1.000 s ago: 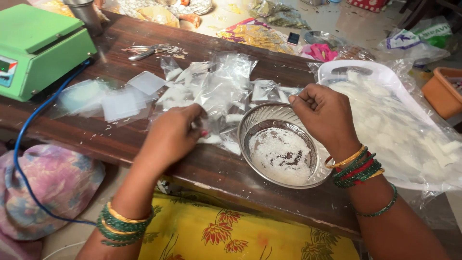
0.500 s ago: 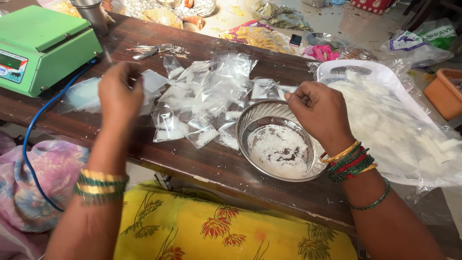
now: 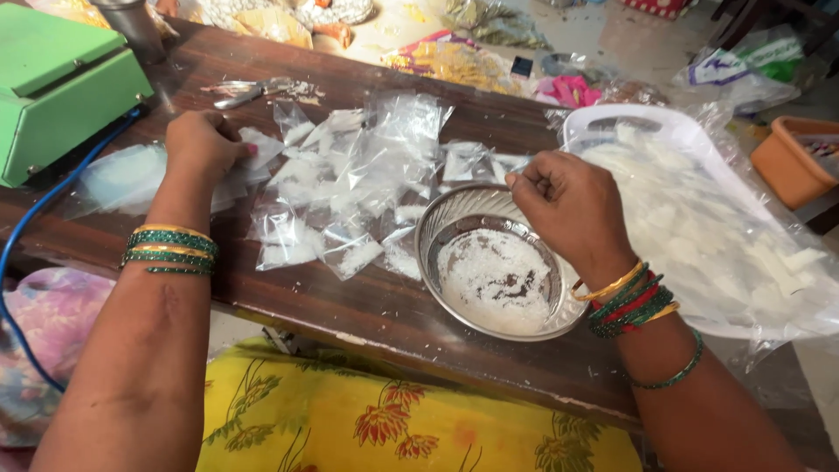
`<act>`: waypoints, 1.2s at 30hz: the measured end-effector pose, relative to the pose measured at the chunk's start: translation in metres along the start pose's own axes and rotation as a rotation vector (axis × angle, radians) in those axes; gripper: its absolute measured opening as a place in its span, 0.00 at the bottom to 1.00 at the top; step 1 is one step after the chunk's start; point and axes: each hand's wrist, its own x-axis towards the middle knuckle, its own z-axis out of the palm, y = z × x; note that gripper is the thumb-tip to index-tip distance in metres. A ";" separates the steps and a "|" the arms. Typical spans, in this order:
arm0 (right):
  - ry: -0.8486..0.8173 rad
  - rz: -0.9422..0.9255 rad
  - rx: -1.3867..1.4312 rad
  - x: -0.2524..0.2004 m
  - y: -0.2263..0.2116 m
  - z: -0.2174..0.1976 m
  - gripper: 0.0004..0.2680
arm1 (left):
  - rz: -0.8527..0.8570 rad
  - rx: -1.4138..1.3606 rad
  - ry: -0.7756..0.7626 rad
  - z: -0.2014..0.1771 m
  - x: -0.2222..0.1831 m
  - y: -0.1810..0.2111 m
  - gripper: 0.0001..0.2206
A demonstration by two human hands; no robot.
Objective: The person packages white powder into individual plastic bags by holding each bag open with one hand, scooping powder from a bowl into it with the other hand, then sealing the filled bag with both hands before setting it aside.
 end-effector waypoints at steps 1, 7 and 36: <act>-0.002 0.005 0.006 0.000 0.000 0.002 0.10 | -0.001 0.007 -0.004 0.003 0.001 -0.005 0.15; 0.015 -0.033 0.035 0.000 0.000 -0.001 0.10 | 0.078 0.115 0.206 -0.003 -0.001 0.001 0.12; -0.197 0.142 0.818 0.000 0.029 0.022 0.03 | 0.266 -1.122 -0.902 0.046 -0.136 0.262 0.09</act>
